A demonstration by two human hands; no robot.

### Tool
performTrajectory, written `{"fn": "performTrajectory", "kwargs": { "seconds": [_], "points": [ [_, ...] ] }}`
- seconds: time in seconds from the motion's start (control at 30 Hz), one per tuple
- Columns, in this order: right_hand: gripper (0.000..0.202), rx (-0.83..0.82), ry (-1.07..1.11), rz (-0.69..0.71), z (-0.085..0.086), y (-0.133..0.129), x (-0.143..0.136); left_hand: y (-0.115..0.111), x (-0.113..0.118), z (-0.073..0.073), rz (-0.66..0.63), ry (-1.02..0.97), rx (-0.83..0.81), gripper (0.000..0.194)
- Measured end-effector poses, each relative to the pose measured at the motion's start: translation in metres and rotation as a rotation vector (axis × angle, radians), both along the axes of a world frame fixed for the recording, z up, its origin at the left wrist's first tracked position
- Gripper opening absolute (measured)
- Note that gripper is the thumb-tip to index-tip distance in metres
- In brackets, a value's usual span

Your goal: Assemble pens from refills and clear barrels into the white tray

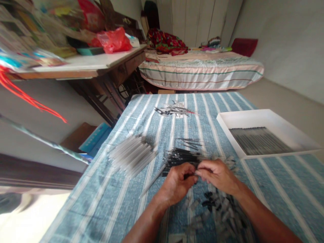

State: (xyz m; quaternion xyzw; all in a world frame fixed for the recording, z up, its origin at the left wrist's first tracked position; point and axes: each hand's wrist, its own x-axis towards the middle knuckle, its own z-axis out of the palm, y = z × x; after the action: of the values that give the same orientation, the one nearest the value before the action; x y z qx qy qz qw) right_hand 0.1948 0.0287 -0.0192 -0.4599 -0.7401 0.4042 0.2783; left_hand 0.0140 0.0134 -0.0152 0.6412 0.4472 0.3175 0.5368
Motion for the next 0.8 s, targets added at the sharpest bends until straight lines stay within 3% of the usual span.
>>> {"fn": "performTrajectory", "kwargs": {
  "seconds": [0.1, 0.23, 0.33, 0.63, 0.8],
  "points": [
    [0.041, -0.025, -0.024, -0.024, -0.0012, -0.0003, 0.0, 0.0, 0.0004, -0.0007, -0.008, -0.001, 0.001, 0.004],
    [0.032, -0.044, 0.002, -0.004, -0.0013, -0.0003, 0.0006, 0.0002, 0.0004, 0.0026, 0.007, 0.055, 0.028, 0.005],
    [0.041, -0.045, -0.028, -0.022, 0.0006, 0.0001, 0.0009, 0.0002, 0.0009, 0.0055, -0.004, 0.067, 0.046, 0.005],
    [0.038, -0.204, 0.028, -0.074, 0.0011, -0.0003, 0.0009, 0.0004, 0.0019, 0.0048, 0.018, 0.136, 0.115, 0.004],
    [0.034, -0.189, 0.042, -0.021, -0.001, -0.0006, 0.0001, -0.0009, 0.0023, 0.0034, 0.022, 0.173, 0.148, 0.005]
  ]
}}
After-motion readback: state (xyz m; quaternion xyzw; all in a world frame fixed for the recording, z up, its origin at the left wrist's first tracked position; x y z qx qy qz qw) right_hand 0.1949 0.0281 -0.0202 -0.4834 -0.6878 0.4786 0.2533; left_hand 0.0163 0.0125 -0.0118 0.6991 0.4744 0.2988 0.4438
